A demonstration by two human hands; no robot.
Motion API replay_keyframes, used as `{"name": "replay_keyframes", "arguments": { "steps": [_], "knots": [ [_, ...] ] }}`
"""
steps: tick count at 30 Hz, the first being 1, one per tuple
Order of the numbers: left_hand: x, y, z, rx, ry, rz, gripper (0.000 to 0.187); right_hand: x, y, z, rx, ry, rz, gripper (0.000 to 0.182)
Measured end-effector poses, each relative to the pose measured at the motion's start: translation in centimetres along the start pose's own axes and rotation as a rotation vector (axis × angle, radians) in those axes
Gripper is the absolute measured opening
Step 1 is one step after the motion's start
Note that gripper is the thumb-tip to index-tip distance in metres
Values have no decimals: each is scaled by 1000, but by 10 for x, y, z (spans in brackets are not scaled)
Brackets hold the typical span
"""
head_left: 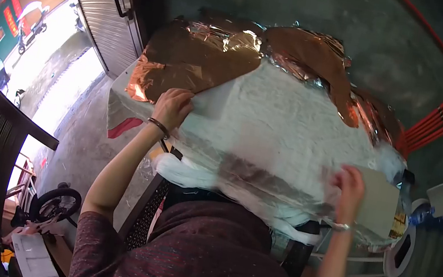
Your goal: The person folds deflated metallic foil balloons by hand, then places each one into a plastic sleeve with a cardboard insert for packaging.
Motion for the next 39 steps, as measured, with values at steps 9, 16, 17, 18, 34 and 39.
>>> {"name": "replay_keyframes", "arguments": {
  "steps": [9, 16, 17, 18, 34, 39],
  "knots": [
    [-9, 8, 39, -241, 122, 72, 40, -64, -310, 20, 116, 396, 656, 21],
    [-3, 26, 17, 31, 144, 142, 40, -58, -446, 10, 473, 695, 748, 44],
    [-2, 32, 18, 32, 151, 143, 40, -61, -450, 10, 473, 693, 756, 44],
    [-2, 41, 19, -14, 101, 101, 39, -67, -453, 9, 462, 637, 766, 41],
    [10, 64, 19, -98, -42, 201, 50, -100, -436, -5, 81, 211, 935, 19],
    [31, 74, 55, -66, 44, 169, 33, -101, -435, -9, 117, 152, 1008, 19]
  ]
}}
Point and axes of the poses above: each hand's wrist, its own x-axis away from the middle knuckle, its own y-axis out of the back of the hand, z = x × y, the point moved 4 cm from there along -x, towards the middle knuckle, and after that the axes turned 1 degree about -z, right-handed, at the moved point
